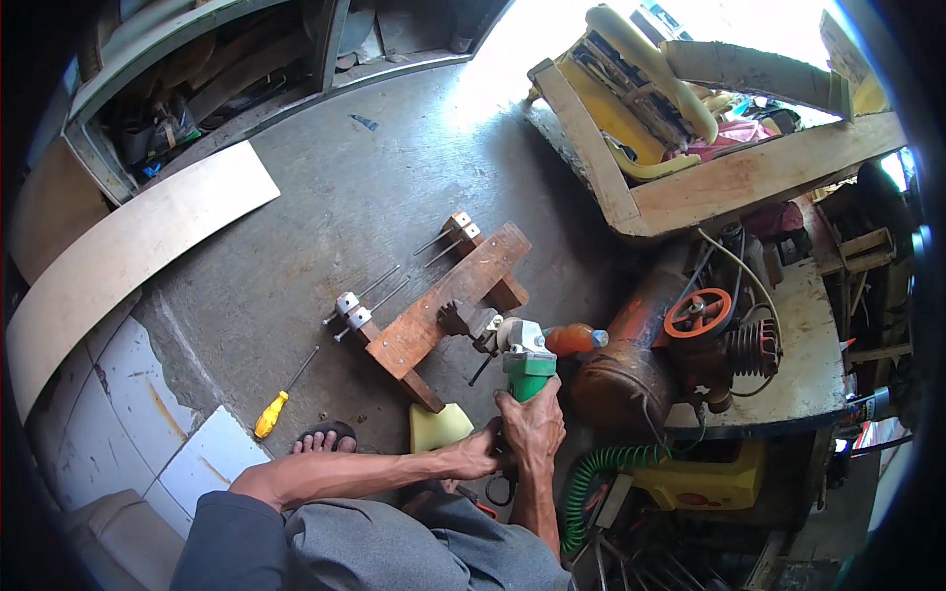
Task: The person cuts a metal piece clamped in a vise using an angle grinder, fits a small piece of foam onto the metal hardware by hand, and clamps the assembled part back into the vise.
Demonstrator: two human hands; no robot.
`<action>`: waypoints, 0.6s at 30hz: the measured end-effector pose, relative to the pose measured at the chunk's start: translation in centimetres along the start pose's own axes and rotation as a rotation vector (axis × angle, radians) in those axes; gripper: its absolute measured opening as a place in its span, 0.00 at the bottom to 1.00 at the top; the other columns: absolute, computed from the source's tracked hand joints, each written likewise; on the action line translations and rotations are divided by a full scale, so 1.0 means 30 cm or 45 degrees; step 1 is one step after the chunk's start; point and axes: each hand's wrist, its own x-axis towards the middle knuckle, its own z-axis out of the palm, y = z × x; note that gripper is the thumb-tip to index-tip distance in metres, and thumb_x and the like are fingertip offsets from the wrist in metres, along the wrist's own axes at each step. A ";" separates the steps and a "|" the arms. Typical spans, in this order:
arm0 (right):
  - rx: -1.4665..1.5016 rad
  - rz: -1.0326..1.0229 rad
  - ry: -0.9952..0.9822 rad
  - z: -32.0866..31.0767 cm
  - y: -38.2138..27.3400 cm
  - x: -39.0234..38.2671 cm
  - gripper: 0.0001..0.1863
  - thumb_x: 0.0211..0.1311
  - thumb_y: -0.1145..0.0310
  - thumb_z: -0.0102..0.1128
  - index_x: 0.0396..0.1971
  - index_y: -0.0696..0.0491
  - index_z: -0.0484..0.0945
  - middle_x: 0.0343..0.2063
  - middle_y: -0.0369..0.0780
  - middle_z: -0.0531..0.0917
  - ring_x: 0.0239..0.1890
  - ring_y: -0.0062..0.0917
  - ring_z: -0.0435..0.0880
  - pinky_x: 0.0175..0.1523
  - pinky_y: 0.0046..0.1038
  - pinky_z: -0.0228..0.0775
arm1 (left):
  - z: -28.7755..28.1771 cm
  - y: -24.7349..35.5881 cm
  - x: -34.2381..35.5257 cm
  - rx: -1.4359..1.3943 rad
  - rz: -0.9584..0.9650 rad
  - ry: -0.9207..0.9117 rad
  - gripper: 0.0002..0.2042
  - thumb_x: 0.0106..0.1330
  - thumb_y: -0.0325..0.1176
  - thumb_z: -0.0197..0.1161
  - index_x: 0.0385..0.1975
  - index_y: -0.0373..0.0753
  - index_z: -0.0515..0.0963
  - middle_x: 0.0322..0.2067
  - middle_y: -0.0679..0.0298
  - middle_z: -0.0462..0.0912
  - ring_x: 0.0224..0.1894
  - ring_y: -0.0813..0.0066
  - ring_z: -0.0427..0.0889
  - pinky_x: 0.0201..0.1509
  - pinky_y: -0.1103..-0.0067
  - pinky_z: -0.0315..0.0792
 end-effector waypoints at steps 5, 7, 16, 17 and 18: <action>0.013 0.002 -0.008 0.004 0.000 -0.004 0.41 0.52 0.52 0.68 0.61 0.56 0.62 0.47 0.56 0.82 0.48 0.56 0.82 0.51 0.51 0.73 | 0.001 -0.011 0.000 0.040 -0.007 0.022 0.40 0.67 0.52 0.65 0.67 0.29 0.54 0.57 0.40 0.74 0.61 0.50 0.75 0.64 0.64 0.70; 0.027 0.000 -0.012 0.000 -0.002 -0.004 0.41 0.52 0.51 0.68 0.61 0.57 0.63 0.47 0.56 0.82 0.48 0.56 0.82 0.51 0.51 0.73 | 0.004 -0.012 0.001 0.046 0.006 0.031 0.39 0.68 0.52 0.65 0.65 0.28 0.56 0.56 0.41 0.75 0.59 0.50 0.76 0.63 0.64 0.71; 0.017 -0.021 -0.004 0.004 0.003 -0.002 0.40 0.52 0.51 0.69 0.59 0.58 0.63 0.46 0.56 0.82 0.47 0.56 0.83 0.51 0.51 0.73 | 0.004 -0.003 -0.010 -0.001 0.008 0.011 0.36 0.69 0.51 0.64 0.62 0.27 0.58 0.52 0.42 0.78 0.56 0.53 0.79 0.59 0.66 0.74; 0.016 -0.020 -0.005 0.004 0.003 -0.002 0.40 0.52 0.51 0.69 0.59 0.58 0.63 0.46 0.56 0.82 0.47 0.56 0.83 0.51 0.51 0.73 | 0.004 -0.001 -0.011 0.007 0.000 0.008 0.36 0.69 0.51 0.64 0.62 0.27 0.58 0.52 0.42 0.78 0.56 0.53 0.79 0.58 0.66 0.74; 0.023 -0.021 -0.005 0.003 0.003 -0.002 0.40 0.52 0.51 0.69 0.58 0.58 0.63 0.46 0.56 0.82 0.47 0.56 0.83 0.50 0.51 0.73 | 0.004 0.000 -0.010 0.023 -0.007 0.014 0.37 0.69 0.51 0.63 0.63 0.27 0.57 0.52 0.42 0.78 0.56 0.53 0.79 0.59 0.66 0.74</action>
